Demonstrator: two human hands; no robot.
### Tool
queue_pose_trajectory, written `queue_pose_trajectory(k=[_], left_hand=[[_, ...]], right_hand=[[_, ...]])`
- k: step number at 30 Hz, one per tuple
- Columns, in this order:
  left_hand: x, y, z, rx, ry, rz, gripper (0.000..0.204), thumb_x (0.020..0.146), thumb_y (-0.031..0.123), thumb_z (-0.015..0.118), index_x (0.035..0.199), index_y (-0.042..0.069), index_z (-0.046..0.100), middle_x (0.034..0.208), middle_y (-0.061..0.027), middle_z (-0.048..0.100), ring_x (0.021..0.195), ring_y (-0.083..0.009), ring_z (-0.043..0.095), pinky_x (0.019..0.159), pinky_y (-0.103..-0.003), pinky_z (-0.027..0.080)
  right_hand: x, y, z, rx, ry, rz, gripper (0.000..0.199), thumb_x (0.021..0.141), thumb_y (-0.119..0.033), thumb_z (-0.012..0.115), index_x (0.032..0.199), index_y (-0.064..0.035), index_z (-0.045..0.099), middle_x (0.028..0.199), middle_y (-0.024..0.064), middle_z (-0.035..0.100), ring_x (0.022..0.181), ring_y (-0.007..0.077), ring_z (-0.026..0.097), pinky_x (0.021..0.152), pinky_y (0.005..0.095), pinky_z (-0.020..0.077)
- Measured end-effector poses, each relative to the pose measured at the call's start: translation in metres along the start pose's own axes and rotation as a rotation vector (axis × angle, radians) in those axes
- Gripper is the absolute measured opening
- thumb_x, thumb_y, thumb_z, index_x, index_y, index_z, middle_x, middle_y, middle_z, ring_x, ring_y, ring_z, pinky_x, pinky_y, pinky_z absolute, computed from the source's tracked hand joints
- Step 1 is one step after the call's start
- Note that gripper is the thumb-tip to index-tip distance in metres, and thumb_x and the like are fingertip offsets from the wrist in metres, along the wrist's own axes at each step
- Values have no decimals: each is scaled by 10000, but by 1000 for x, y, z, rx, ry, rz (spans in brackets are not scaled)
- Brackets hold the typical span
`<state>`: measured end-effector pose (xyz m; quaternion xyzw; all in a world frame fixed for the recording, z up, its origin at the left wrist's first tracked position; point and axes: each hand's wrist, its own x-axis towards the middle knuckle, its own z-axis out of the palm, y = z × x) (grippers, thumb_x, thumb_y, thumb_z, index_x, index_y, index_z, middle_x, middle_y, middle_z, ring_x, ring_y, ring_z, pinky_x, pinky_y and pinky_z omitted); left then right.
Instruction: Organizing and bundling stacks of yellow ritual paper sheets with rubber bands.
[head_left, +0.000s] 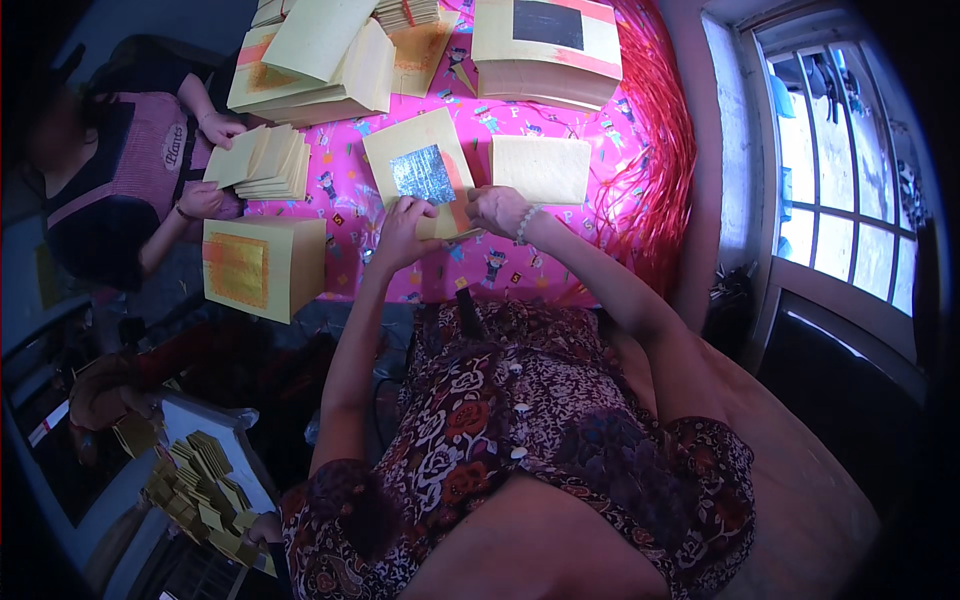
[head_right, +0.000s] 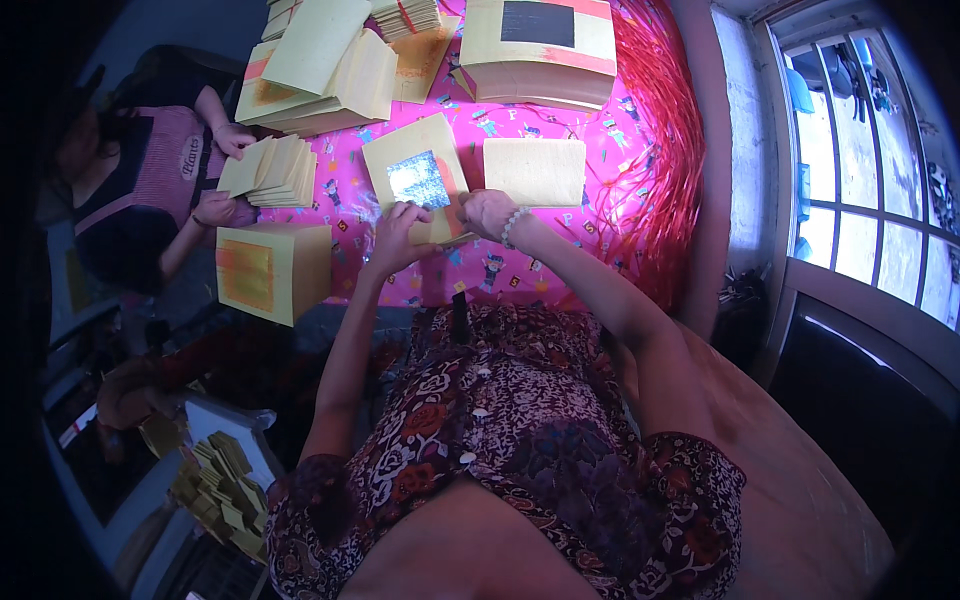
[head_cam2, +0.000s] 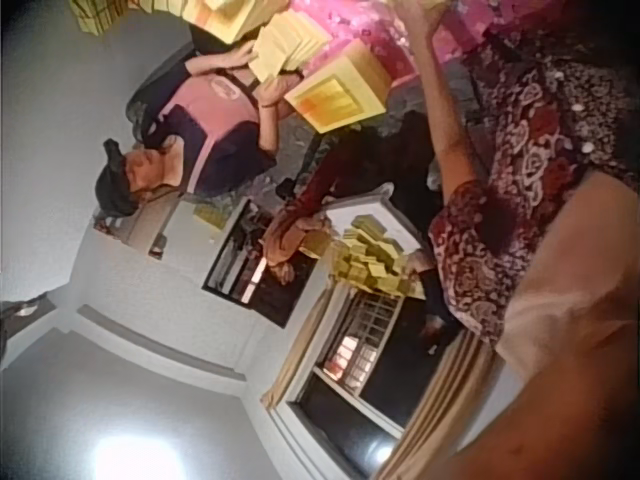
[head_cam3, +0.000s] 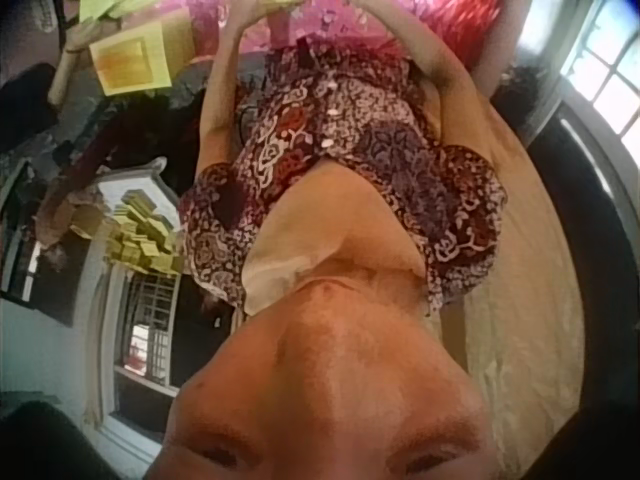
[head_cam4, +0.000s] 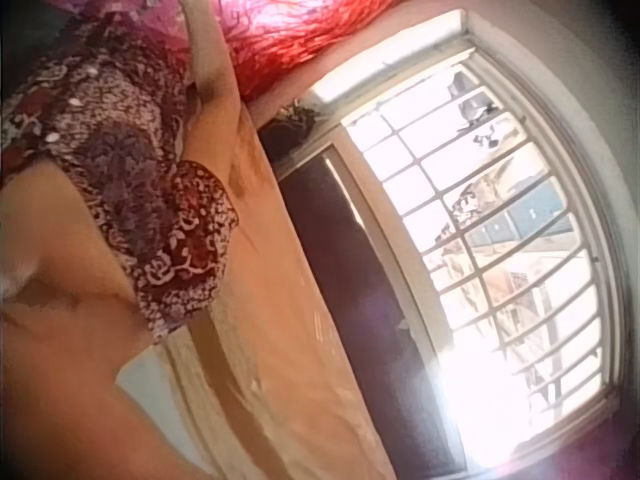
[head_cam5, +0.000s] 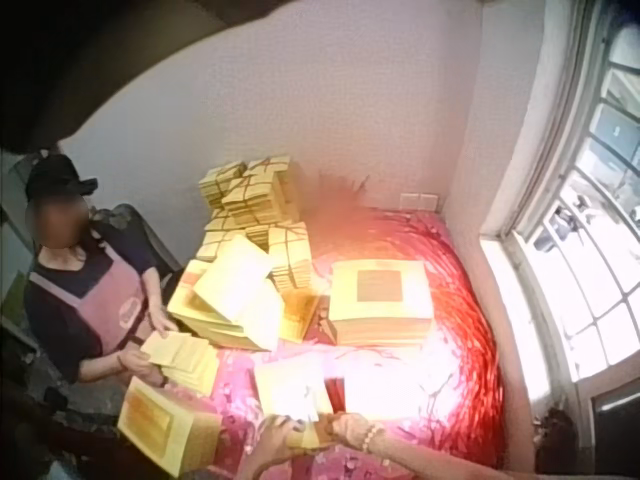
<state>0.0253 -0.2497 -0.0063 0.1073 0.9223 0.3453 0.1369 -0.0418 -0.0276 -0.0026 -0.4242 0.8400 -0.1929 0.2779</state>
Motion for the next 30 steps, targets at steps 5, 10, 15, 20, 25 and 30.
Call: queue_pose_trajectory(k=[5,10,15,20,25,30], left_hand=[[1,0,-1,-4,2,16,516,561,313,818,964,122,559,991,-48,539,960,-280,540,811,-412,422],[1,-1,-1,-7,5,30,507,568,315,818,959,122,559,992,-51,538,965,-275,541,814,-409,422],[1,-4,-1,-16,-14,38,506,572,319,821,959,122,561,1005,-51,533,971,-268,539,823,-404,420],[0,-5,1,7,-12,46,514,573,327,825,962,119,561,984,-56,538,950,-267,548,805,-397,435],[2,-2,-1,-4,-22,35,524,570,317,830,971,113,561,984,-67,523,966,-278,535,821,-395,436],[-5,-4,-22,-41,-66,81,592,582,385,823,1050,116,579,1094,-86,509,1040,-293,503,901,-423,402]], right_hand=[[2,4,5,-2,9,-1,172,784,-251,616,823,-84,637,897,103,590,857,274,611,756,393,500],[2,4,5,-29,63,-23,162,783,-245,624,796,-85,602,854,79,578,834,265,608,741,388,498],[1,4,2,37,64,-9,169,776,-253,633,781,-87,607,841,79,586,820,270,613,731,392,497],[2,7,7,43,57,-3,178,771,-261,635,765,-85,606,832,77,586,815,271,614,721,396,498],[1,6,5,22,87,-6,180,792,-255,611,796,-77,593,839,85,585,808,276,614,713,399,498],[-1,1,-7,57,150,-37,189,858,-232,553,874,-43,549,865,129,578,798,311,603,719,405,494]])
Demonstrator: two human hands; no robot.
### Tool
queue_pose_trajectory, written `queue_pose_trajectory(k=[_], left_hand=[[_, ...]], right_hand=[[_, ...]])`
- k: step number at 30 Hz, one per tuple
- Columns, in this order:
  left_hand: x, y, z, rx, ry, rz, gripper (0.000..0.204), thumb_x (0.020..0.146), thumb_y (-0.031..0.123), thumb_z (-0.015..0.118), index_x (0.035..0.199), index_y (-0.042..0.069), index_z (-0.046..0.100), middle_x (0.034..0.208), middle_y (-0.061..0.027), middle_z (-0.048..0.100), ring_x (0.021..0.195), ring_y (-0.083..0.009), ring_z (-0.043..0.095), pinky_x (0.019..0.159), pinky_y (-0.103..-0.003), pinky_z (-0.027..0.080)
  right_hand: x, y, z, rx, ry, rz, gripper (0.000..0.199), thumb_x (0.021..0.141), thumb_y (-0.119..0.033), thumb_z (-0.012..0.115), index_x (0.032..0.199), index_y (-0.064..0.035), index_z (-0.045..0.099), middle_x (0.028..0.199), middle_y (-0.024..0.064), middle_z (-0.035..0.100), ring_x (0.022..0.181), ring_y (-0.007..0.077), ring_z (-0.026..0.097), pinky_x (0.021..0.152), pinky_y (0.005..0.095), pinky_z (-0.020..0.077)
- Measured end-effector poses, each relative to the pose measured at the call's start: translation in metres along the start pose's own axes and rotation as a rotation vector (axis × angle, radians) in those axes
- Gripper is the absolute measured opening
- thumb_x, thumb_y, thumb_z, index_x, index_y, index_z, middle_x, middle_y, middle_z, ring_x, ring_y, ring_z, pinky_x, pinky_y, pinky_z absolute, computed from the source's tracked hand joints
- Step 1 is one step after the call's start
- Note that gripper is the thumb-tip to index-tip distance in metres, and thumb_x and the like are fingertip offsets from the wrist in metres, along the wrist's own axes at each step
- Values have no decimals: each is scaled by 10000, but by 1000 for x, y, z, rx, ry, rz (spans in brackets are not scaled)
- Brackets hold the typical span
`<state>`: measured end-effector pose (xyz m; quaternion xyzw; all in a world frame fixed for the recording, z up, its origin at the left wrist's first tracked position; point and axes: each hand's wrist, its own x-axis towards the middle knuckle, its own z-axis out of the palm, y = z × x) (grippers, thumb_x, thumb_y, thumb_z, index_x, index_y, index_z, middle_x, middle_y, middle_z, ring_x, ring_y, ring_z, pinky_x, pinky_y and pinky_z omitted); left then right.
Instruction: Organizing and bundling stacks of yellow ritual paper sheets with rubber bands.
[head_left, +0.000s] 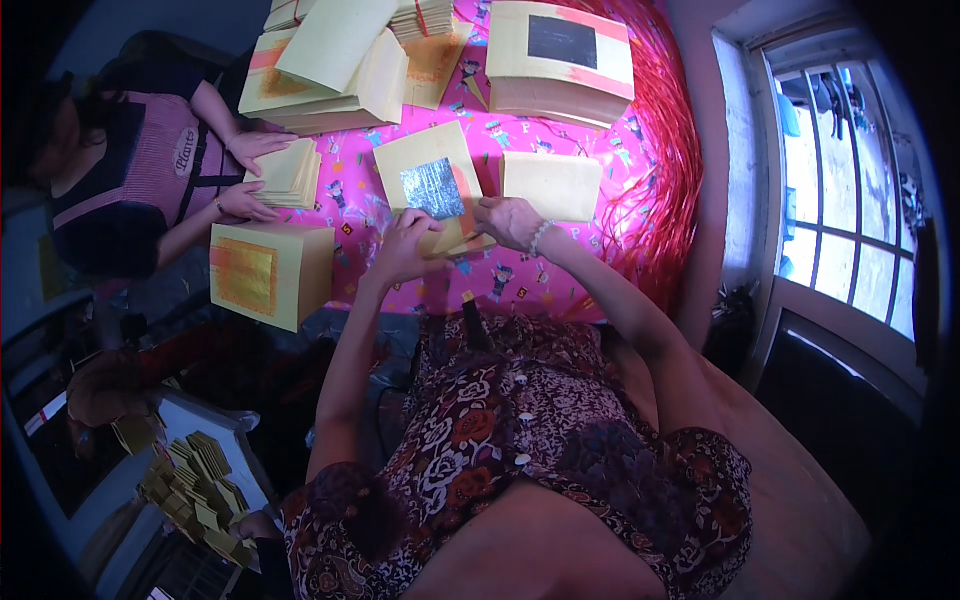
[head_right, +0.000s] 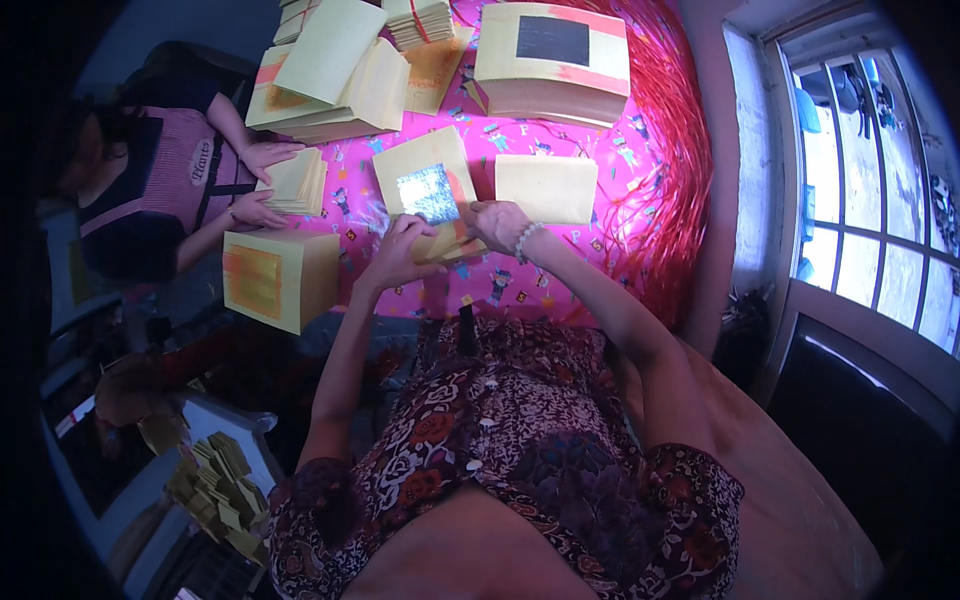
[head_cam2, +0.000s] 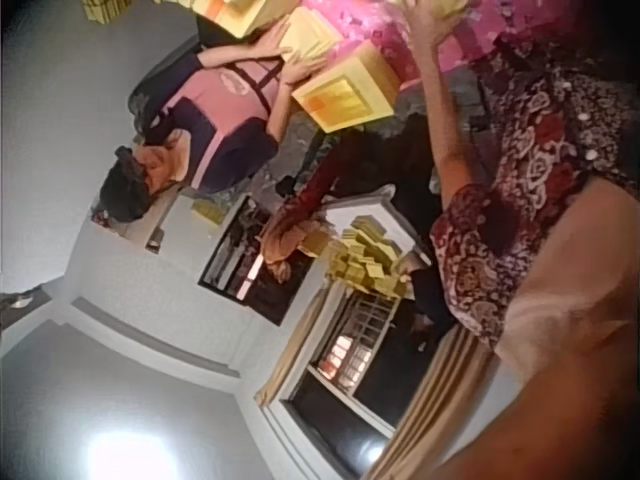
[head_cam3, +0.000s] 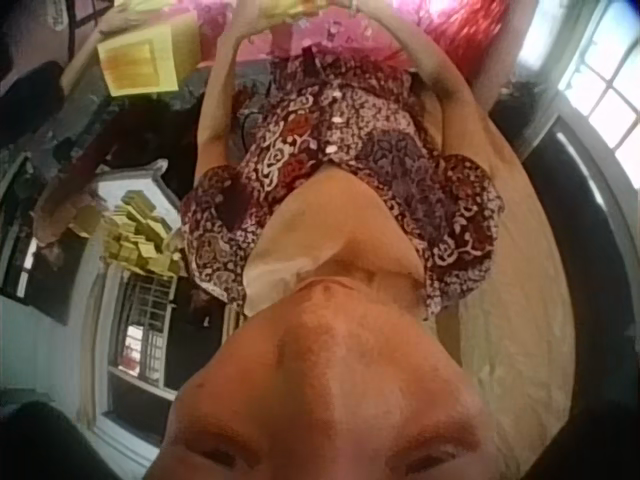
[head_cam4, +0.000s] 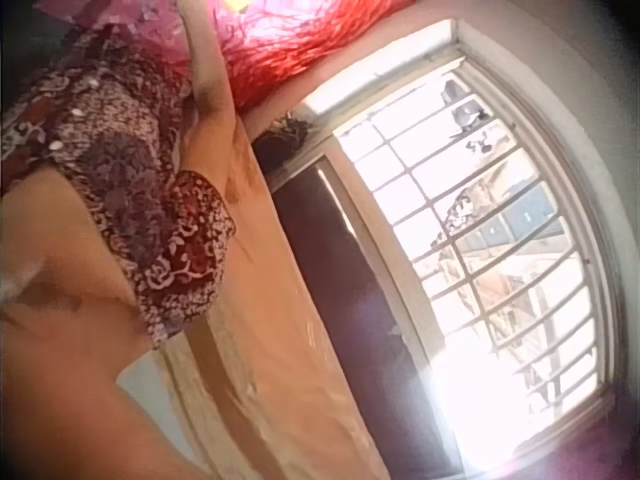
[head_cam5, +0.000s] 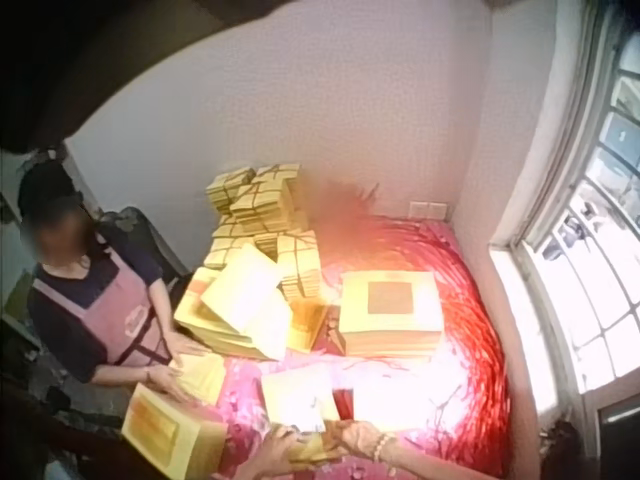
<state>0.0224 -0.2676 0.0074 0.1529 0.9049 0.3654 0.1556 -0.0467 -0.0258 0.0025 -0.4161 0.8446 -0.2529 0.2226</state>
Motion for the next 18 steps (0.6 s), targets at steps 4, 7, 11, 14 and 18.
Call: queue_pose_trajectory(k=[4,7,11,14,18], left_hand=[[0,-15,-31,47,-45,33,578,605,347,813,1071,104,573,1178,-91,509,1094,-290,485,928,-431,383],[3,-29,-38,-67,-20,25,488,664,288,776,1061,80,585,1155,-100,557,1084,-279,506,916,-407,398],[13,-40,-28,-209,224,-207,274,784,247,680,936,21,650,854,-139,640,779,-266,624,674,-338,482],[21,-63,-18,-273,319,-382,327,816,334,650,938,31,658,779,-128,667,656,-250,642,590,-362,480],[32,-67,-21,-268,329,-433,358,808,345,661,990,37,641,814,-136,674,685,-248,649,593,-365,480]], right_hand=[[6,3,-17,98,67,-2,210,890,-228,524,909,-22,485,857,156,580,797,345,595,710,413,490],[14,4,-30,206,27,54,187,910,-204,491,986,-38,452,822,156,614,800,340,616,705,427,490],[27,1,-47,436,67,245,287,937,-310,477,998,-30,455,755,166,600,759,340,616,690,421,490],[35,5,-37,603,239,274,448,873,-404,589,1042,-10,460,823,191,598,789,289,612,709,392,497],[51,14,-17,503,317,318,361,837,-301,638,969,-1,489,812,177,575,762,329,576,709,410,477]])
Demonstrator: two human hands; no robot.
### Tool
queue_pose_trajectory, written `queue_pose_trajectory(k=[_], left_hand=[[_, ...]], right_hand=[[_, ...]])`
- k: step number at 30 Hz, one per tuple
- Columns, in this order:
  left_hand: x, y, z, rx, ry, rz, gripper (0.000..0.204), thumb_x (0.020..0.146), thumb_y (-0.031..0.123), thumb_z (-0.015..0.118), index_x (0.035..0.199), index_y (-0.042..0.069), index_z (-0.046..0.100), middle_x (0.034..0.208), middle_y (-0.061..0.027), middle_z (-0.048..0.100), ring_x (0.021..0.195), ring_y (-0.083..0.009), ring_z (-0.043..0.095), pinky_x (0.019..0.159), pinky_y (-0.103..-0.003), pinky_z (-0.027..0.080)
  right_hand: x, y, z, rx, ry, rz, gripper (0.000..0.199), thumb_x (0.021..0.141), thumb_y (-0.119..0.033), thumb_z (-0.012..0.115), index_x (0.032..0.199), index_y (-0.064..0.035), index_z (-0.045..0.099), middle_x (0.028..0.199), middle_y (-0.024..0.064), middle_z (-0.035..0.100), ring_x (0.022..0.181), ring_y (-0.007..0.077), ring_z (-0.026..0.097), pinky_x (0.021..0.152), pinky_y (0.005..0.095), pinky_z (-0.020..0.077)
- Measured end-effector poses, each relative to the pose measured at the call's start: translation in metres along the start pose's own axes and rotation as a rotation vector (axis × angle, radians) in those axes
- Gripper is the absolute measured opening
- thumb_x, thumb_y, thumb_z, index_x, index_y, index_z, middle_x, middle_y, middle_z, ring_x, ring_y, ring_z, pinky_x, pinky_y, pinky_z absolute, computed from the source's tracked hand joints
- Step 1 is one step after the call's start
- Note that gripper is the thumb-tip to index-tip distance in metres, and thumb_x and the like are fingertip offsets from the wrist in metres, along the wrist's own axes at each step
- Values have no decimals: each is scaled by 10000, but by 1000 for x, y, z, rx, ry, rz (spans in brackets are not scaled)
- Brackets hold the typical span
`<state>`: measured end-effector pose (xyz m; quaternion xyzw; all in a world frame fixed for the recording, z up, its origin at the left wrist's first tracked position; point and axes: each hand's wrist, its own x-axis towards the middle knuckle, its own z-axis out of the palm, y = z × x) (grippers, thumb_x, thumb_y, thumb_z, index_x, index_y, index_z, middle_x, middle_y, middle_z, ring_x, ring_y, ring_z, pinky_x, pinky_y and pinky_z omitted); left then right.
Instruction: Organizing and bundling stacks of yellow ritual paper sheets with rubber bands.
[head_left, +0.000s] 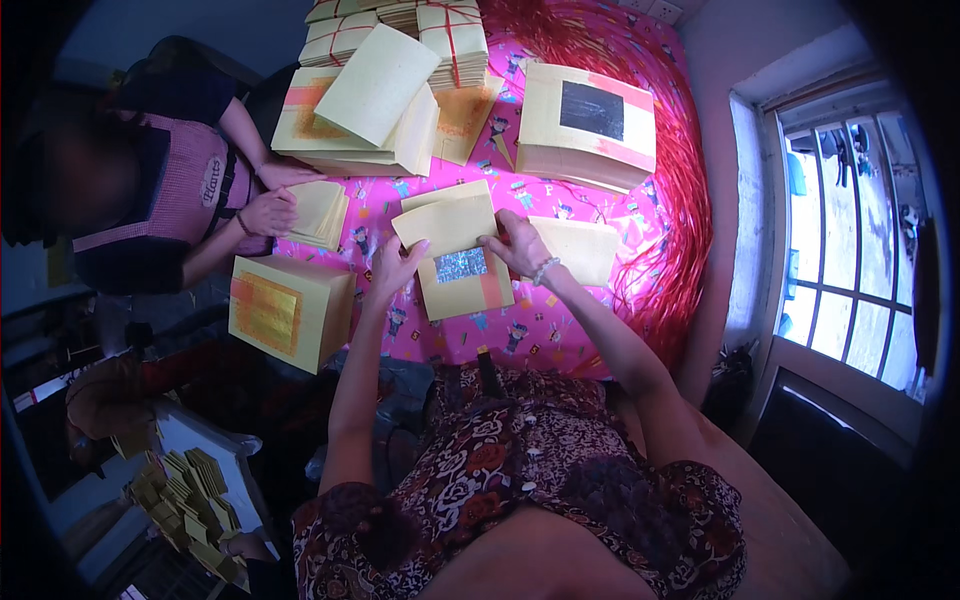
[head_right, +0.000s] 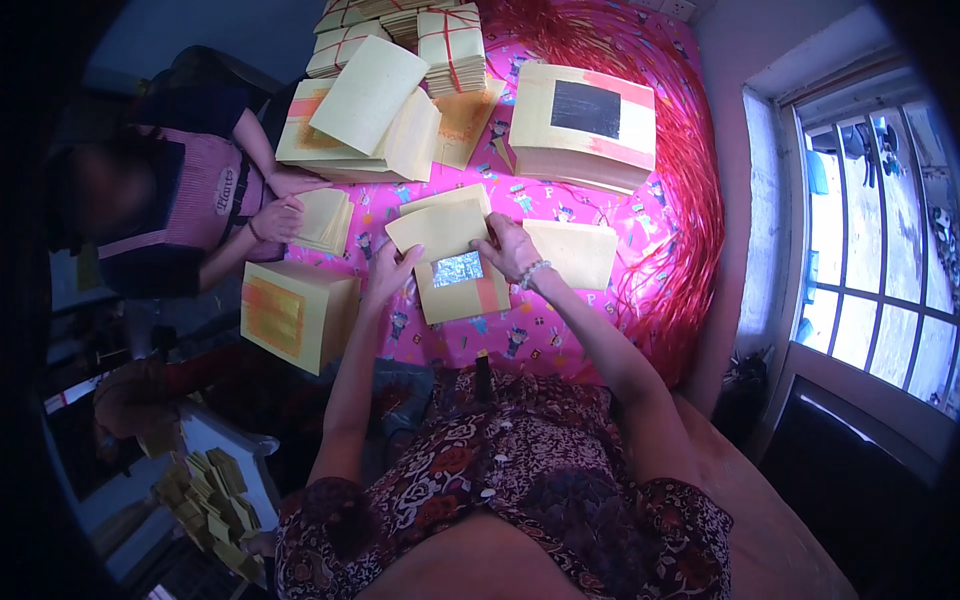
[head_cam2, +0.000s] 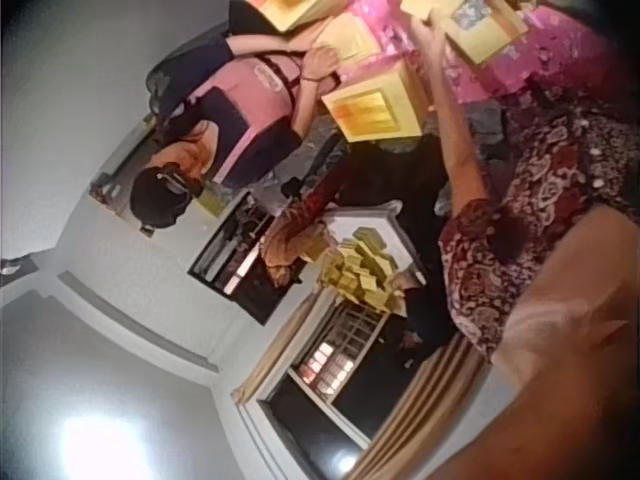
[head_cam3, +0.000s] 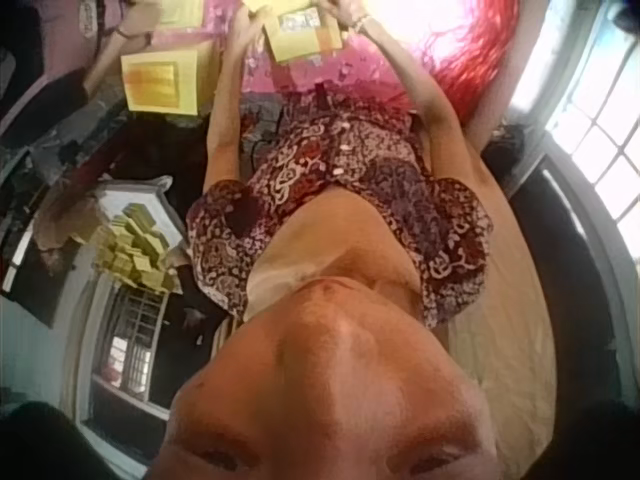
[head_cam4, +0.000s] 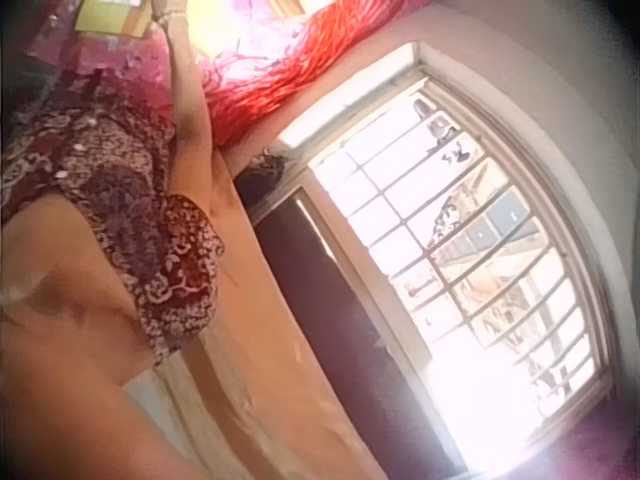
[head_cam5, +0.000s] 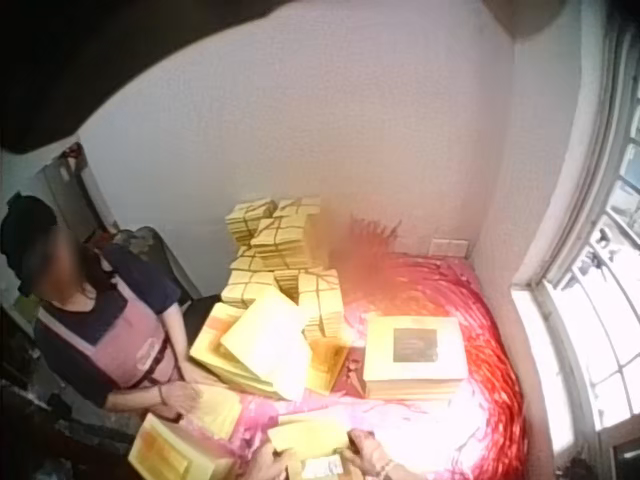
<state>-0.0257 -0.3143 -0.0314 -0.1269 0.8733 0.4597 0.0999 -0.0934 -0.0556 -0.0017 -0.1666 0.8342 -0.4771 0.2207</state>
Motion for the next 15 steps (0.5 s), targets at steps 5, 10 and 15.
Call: queue_pose_trajectory(k=[5,10,15], left_hand=[[6,-10,8,-40,135,-4,387,791,368,686,939,34,557,723,-110,622,643,-250,624,567,-369,463],[5,7,17,48,151,-90,386,782,355,703,850,49,478,630,-66,530,556,-232,554,518,-379,413],[8,5,21,53,217,-80,377,771,334,718,868,63,475,623,-50,526,541,-214,542,519,-372,406]], right_hand=[[10,2,22,-121,138,158,310,810,-245,647,895,12,497,849,201,542,786,387,561,720,453,470],[11,15,32,-195,222,185,327,820,-252,640,918,26,497,944,235,526,810,416,563,728,473,475],[16,16,36,-212,218,229,342,828,-257,635,944,33,495,976,246,520,842,427,568,732,480,482]])
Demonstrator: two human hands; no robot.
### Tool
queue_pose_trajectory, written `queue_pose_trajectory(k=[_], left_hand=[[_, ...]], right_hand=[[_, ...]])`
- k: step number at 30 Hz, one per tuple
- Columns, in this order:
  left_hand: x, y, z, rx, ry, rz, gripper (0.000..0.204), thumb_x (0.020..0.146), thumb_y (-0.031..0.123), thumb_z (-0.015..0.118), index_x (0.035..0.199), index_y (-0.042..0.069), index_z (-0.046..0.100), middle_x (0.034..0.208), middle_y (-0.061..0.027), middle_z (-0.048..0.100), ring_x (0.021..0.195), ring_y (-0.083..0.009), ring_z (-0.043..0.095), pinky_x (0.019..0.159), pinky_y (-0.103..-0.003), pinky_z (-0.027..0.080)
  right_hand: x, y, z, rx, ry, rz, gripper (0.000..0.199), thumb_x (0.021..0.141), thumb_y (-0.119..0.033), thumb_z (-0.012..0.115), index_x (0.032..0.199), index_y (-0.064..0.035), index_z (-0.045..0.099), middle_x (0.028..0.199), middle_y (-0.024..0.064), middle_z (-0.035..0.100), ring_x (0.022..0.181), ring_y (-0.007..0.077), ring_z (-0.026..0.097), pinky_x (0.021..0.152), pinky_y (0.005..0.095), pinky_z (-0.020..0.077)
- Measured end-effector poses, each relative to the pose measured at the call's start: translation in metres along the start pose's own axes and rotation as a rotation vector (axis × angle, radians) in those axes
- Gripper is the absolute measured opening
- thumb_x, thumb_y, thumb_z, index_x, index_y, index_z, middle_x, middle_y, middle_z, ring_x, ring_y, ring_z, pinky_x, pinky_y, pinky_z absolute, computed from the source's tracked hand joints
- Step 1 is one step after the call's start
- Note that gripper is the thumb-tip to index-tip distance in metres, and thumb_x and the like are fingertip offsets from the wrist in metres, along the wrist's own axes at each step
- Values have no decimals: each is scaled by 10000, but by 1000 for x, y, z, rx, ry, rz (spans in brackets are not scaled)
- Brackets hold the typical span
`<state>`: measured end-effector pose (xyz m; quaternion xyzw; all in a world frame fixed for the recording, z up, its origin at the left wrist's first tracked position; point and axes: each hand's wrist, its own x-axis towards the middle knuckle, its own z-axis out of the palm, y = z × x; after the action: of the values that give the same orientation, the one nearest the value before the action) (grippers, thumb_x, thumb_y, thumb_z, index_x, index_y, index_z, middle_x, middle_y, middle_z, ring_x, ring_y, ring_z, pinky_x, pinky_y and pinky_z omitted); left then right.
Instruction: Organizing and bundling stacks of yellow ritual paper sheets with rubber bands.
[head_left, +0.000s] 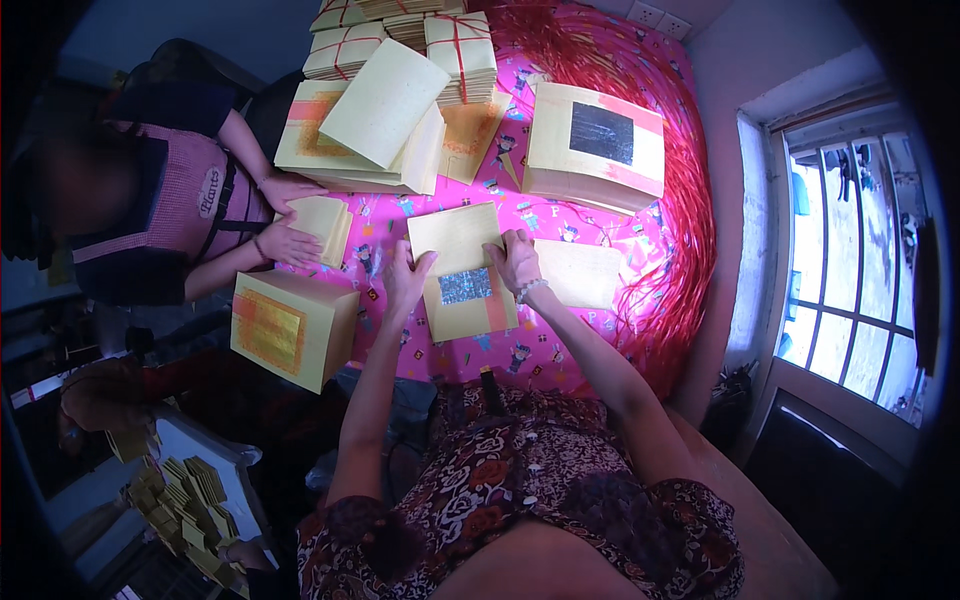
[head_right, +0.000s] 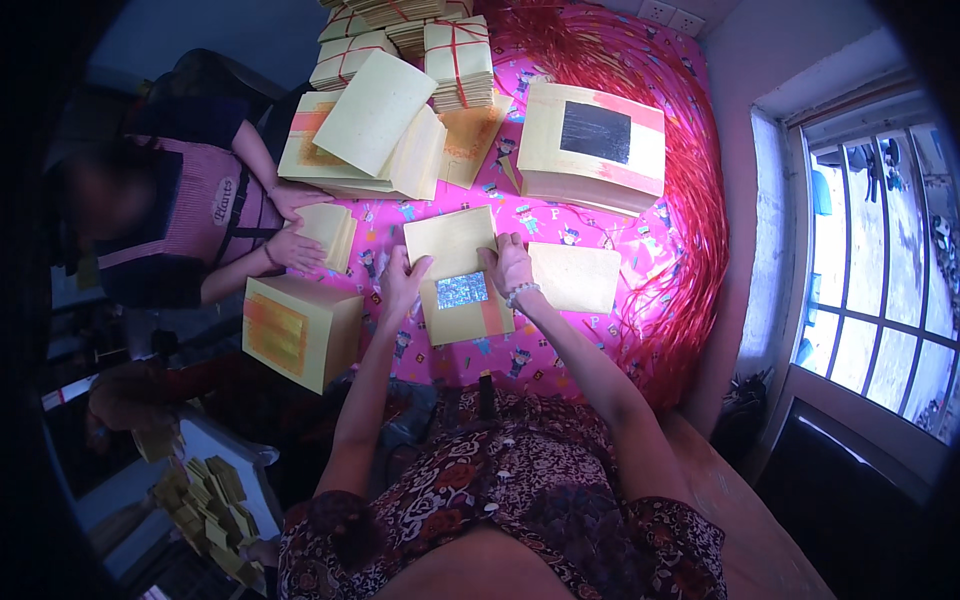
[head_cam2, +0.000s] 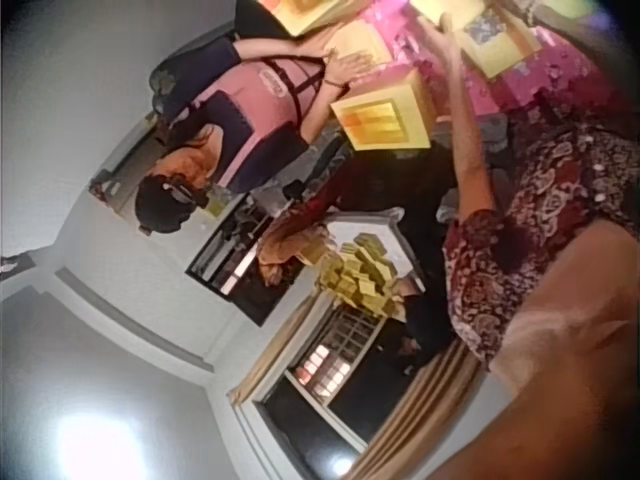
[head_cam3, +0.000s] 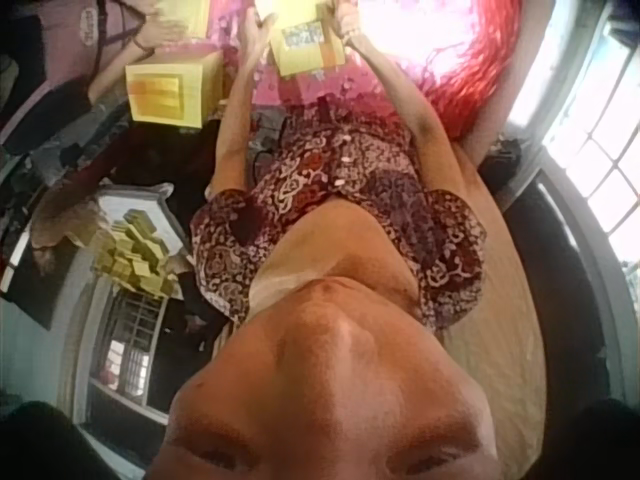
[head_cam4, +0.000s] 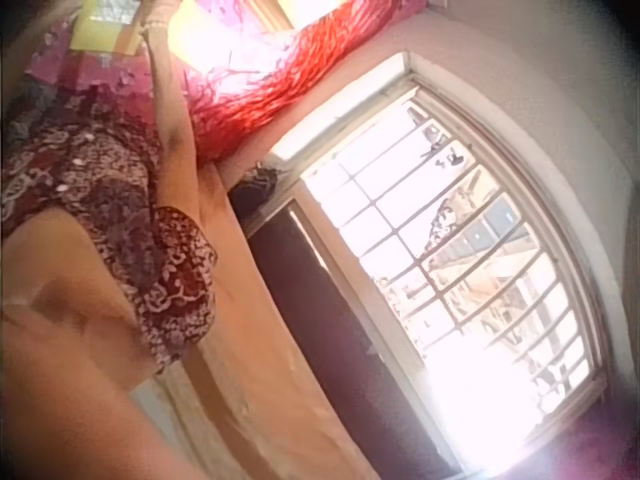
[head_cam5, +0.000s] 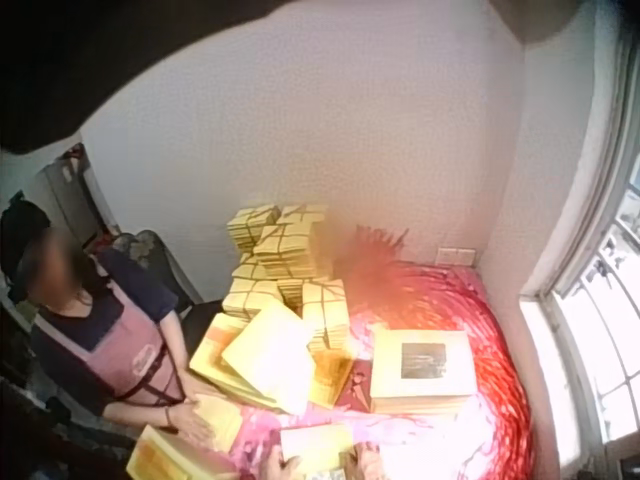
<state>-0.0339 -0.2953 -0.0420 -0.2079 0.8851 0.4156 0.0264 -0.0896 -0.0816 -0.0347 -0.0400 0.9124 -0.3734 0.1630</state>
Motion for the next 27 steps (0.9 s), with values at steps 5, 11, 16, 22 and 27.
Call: queue_pose_trajectory(k=[5,11,16,22,27], left_hand=[[2,-4,5,-61,18,-52,370,768,329,718,896,62,497,648,-45,546,562,-197,549,533,-363,414],[3,-1,8,-33,24,-91,379,762,328,721,919,62,502,689,-55,584,609,-205,585,570,-369,443],[-1,8,8,-25,77,-116,368,757,280,729,941,59,500,727,-75,596,647,-249,600,617,-386,455],[-4,31,7,285,213,183,344,765,172,708,984,46,475,934,-142,554,762,-354,599,665,-450,460],[-2,29,25,371,-110,154,266,812,138,626,975,32,444,887,-168,525,845,-369,559,716,-490,463]], right_hand=[[3,0,4,-23,26,34,354,836,-294,624,924,29,510,942,235,534,869,414,545,742,481,456],[8,3,6,-88,-17,75,377,830,-303,627,959,34,522,988,242,541,858,410,565,761,473,465],[12,-1,8,-150,-78,145,389,836,-308,620,986,39,528,1015,236,546,886,395,580,799,459,469],[16,-10,5,-266,-120,198,420,844,-338,600,1017,38,531,1051,229,541,920,370,593,823,444,472],[16,-21,7,-337,-124,171,427,848,-329,592,1035,49,524,1067,227,539,890,362,612,804,427,493]])
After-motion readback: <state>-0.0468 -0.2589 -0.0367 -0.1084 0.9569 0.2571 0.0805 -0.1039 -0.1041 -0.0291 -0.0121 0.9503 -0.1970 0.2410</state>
